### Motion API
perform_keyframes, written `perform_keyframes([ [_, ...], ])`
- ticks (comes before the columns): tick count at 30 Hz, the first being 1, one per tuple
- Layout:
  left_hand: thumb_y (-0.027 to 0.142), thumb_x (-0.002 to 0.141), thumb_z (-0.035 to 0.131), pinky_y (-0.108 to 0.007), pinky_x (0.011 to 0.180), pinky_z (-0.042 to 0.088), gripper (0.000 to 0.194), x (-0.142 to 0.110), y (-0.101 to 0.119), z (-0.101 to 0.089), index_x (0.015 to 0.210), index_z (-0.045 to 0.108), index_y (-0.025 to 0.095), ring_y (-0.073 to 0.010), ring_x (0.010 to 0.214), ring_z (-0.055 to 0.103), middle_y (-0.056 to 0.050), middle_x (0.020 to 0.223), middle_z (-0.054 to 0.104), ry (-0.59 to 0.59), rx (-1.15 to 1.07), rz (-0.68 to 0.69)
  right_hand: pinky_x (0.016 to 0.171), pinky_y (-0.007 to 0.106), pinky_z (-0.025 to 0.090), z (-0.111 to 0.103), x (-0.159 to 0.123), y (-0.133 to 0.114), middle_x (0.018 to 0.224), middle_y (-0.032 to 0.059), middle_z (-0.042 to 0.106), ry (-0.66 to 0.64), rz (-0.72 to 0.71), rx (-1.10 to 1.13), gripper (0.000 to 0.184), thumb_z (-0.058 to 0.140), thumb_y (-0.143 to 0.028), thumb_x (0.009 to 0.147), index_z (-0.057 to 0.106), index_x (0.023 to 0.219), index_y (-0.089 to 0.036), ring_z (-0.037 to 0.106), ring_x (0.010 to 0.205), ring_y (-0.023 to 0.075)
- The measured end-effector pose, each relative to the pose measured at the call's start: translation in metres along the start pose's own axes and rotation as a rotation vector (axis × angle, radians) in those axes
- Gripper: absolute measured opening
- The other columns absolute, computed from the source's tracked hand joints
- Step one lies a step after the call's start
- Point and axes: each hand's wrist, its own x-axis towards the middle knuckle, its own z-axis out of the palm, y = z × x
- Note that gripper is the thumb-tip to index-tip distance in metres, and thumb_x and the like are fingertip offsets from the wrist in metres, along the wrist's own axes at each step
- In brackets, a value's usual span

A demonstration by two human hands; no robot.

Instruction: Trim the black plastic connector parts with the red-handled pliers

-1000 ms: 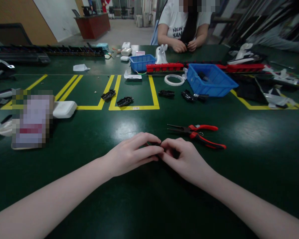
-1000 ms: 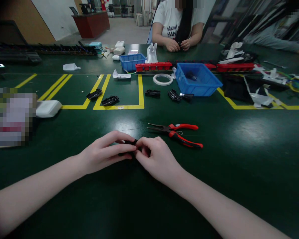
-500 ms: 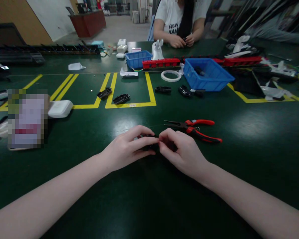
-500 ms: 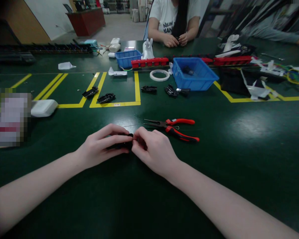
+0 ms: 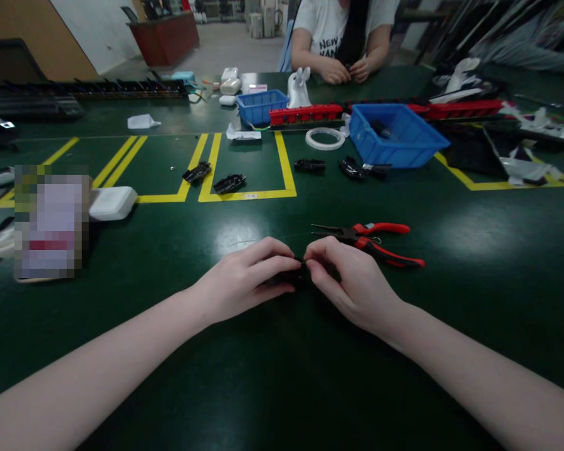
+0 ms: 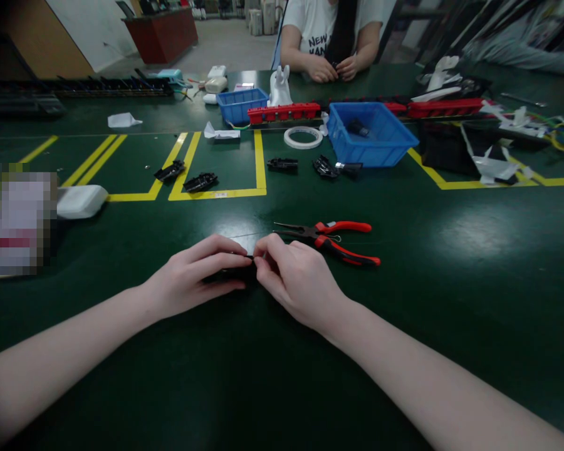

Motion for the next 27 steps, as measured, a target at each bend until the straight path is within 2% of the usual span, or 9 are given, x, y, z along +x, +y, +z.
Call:
perform_keyframes([
  [3,0.020,0.097,0.059,-0.039,0.091,0.061,0.025,-0.0002,-0.0019,0.0000,0.122,0.058,0.018,-0.0220,0.108,0.065,-0.009,0.119,0.058,-0.071,-0.025,-0.041,0.065,0.030,0.044,-0.0035,0.0005,0.0044,0.079,0.0014,0.065,-0.099,-0.081,-0.004,0.008,0.048,-0.020,0.097,0.056,0.095,-0.021,0.058,0.066,0.0153],
  [5,0.018,0.096,0.061,-0.040,0.091,0.061,0.026,-0.0004,-0.0026,-0.0001,0.122,0.058,0.018,-0.0221,0.108,0.064,-0.009,0.120,0.058,-0.098,-0.036,-0.064,0.067,0.032,0.046,-0.0052,0.0005,0.0056,0.083,0.0029,0.066,-0.109,-0.087,0.007,0.009,0.050,-0.019,0.097,0.058,0.096,-0.020,0.059,0.070,0.0160],
  [9,0.017,0.094,0.063,-0.040,0.092,0.061,0.029,-0.0001,-0.0021,-0.0004,0.123,0.059,0.019,-0.0223,0.109,0.064,-0.009,0.122,0.058,-0.113,-0.051,-0.091,0.080,0.037,0.051,-0.0068,-0.0007,0.0051,0.106,0.0099,0.062,-0.059,-0.073,0.016,0.011,0.051,-0.019,0.097,0.062,0.096,-0.021,0.061,0.094,0.0211],
  [13,0.015,0.094,0.061,-0.039,0.093,0.060,0.030,0.0010,-0.0015,-0.0006,0.124,0.060,0.019,-0.0215,0.109,0.064,-0.009,0.122,0.059,-0.118,-0.089,-0.095,0.095,0.046,0.050,-0.0057,-0.0026,0.0066,0.123,0.0125,0.059,-0.116,-0.068,0.024,0.013,0.050,-0.016,0.097,0.062,0.095,-0.021,0.058,0.112,0.0257],
  [16,0.016,0.095,0.060,-0.037,0.092,0.058,0.030,0.0019,-0.0026,-0.0010,0.124,0.061,0.019,-0.0213,0.110,0.064,-0.009,0.123,0.060,-0.122,-0.084,-0.084,0.094,0.045,0.050,-0.0045,-0.0032,0.0075,0.118,0.0114,0.062,-0.135,-0.039,0.076,0.013,0.049,-0.015,0.097,0.061,0.095,-0.021,0.060,0.109,0.0243],
  [21,0.019,0.095,0.063,-0.042,0.093,0.054,0.026,0.0020,-0.0071,-0.0006,0.121,0.064,0.019,-0.0237,0.109,0.063,-0.008,0.121,0.066,-0.128,0.032,-0.054,0.089,0.038,0.051,-0.0038,-0.0017,0.0062,0.110,0.0087,0.064,-0.119,-0.001,0.165,0.013,0.049,-0.016,0.098,0.060,0.094,-0.021,0.062,0.102,0.0210],
  [27,0.021,0.094,0.065,-0.040,0.093,0.052,0.022,0.0022,-0.0091,-0.0004,0.117,0.066,0.019,-0.0224,0.110,0.062,-0.007,0.122,0.068,-0.135,0.021,-0.065,0.086,0.038,0.051,-0.0034,-0.0006,0.0056,0.108,0.0087,0.065,-0.124,-0.010,0.147,0.012,0.050,-0.017,0.098,0.060,0.094,-0.021,0.063,0.100,0.0214],
])
